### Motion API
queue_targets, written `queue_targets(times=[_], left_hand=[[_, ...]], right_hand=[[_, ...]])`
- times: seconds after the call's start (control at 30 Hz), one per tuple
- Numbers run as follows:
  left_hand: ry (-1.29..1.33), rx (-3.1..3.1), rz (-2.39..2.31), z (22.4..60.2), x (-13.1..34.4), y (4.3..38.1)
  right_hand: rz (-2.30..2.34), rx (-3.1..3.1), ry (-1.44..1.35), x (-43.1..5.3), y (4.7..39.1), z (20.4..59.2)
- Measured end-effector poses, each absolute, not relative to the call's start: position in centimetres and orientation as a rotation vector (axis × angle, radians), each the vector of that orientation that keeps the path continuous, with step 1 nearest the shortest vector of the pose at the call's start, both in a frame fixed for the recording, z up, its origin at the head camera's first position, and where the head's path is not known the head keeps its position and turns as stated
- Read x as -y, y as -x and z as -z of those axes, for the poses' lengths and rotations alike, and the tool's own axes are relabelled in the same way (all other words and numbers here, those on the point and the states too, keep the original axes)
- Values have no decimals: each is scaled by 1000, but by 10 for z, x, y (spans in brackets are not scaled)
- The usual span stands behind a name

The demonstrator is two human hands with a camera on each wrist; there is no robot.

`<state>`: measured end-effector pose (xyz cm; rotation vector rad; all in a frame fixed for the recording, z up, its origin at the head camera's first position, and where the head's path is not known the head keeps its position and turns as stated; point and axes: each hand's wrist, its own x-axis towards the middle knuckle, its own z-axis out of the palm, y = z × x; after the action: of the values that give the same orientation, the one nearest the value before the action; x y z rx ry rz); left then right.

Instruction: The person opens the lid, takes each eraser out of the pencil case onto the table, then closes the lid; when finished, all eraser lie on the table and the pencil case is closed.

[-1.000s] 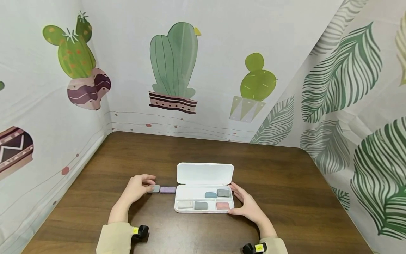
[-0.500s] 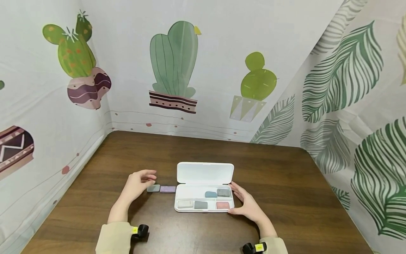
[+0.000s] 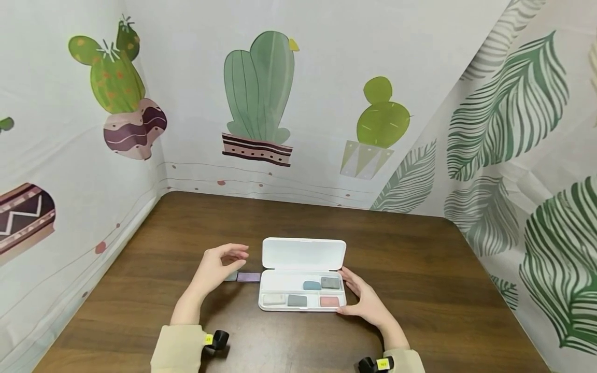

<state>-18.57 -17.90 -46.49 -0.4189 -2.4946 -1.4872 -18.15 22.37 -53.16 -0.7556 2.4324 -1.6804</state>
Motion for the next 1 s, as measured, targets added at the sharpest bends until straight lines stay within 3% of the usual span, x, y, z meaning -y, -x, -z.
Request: queue_targets(times=[0.73,1.0], left_hand=[[946,2612,1419,472,95,190],[1024,2670,1373,477,70,194]], right_hand=[[1689,-2427,729,-224,180,530],[1683,-2423,731,-224,181,531]])
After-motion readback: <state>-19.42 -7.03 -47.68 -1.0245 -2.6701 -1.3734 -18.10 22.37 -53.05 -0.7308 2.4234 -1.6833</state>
